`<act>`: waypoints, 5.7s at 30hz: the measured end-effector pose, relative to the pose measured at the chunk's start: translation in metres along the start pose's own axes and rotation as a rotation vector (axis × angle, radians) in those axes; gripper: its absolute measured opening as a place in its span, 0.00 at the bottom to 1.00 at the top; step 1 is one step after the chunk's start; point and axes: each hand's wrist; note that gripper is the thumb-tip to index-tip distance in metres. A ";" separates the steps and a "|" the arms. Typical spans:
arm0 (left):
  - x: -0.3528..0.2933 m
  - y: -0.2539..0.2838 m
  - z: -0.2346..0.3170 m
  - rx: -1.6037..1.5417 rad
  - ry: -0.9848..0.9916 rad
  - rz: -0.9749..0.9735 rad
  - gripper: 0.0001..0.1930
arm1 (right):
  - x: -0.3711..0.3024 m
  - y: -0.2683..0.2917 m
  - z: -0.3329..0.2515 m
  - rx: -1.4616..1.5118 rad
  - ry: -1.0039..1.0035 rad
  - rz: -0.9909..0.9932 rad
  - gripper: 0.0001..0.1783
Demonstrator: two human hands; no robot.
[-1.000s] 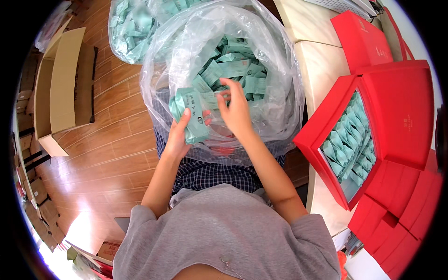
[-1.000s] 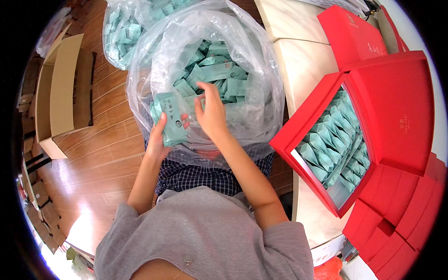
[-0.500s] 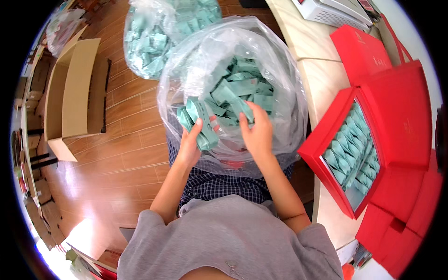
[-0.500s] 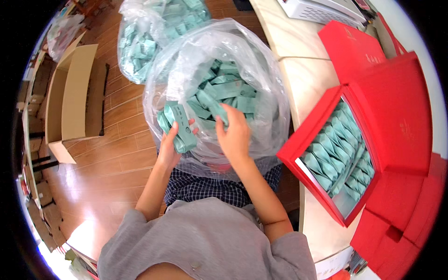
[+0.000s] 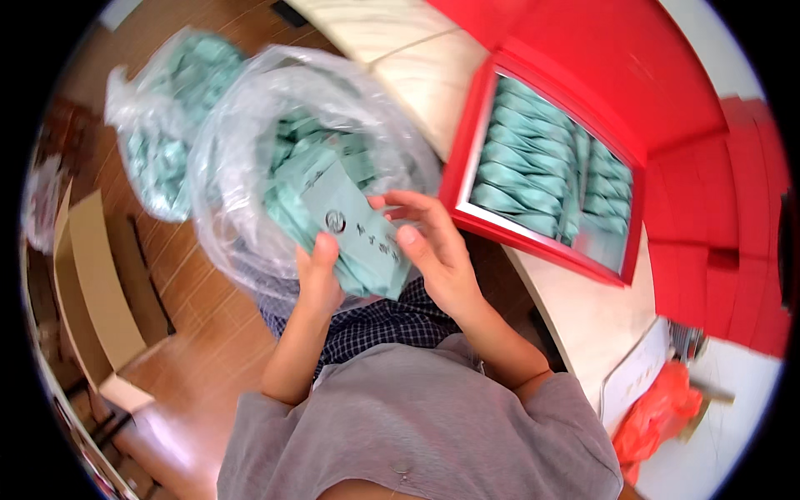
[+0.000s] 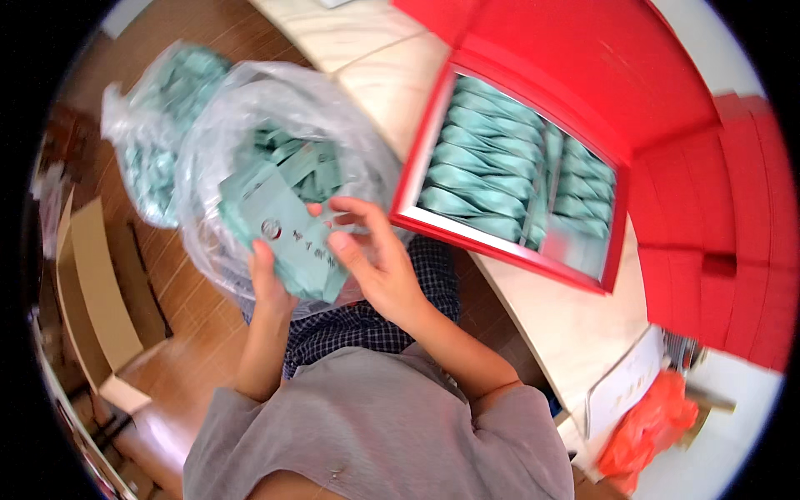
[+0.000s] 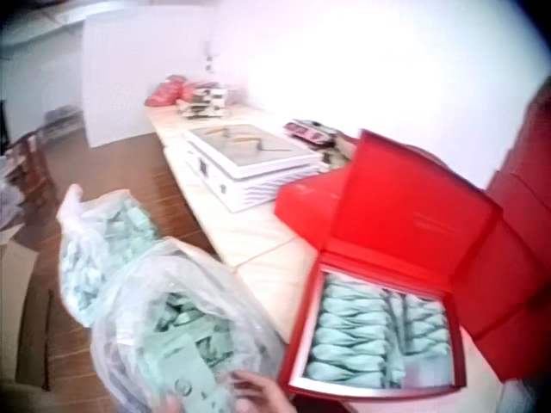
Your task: The person places small green packets of tea from a large bag into red gift boxes, arranges them neatly, covers them with a protective sheet, and closes the lid.
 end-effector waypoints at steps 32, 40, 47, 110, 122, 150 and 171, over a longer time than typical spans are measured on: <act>-0.006 -0.089 -0.050 0.715 -0.217 -0.537 0.11 | -0.077 0.269 -0.081 -1.284 0.012 0.420 0.22; -0.009 -0.039 -0.034 0.573 -0.165 -0.364 0.07 | -0.075 0.223 -0.063 -1.456 0.018 0.550 0.12; -0.026 0.032 -0.034 0.439 -0.103 0.013 0.07 | 0.000 0.003 -0.031 -0.656 0.608 0.385 0.06; 0.078 -0.210 -0.070 1.043 -0.480 -1.063 0.27 | -0.147 0.235 -0.086 -0.466 0.206 0.974 0.21; 0.113 -0.245 -0.142 1.523 -0.672 -1.311 0.31 | -0.125 0.285 -0.074 -0.729 -0.037 0.354 0.16; 0.118 -0.246 -0.120 1.461 -0.670 -1.157 0.07 | -0.111 0.277 -0.058 -1.316 0.184 0.124 0.20; 0.087 -0.241 -0.090 1.566 -0.729 -1.230 0.09 | -0.088 0.288 -0.062 -1.261 0.223 0.235 0.10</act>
Point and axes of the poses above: each hand's wrist, its own x-axis towards the middle knuckle, its own y-axis out of the back of the hand, z = x × y, and after that the axes turned 4 degrees about -x, right-handed
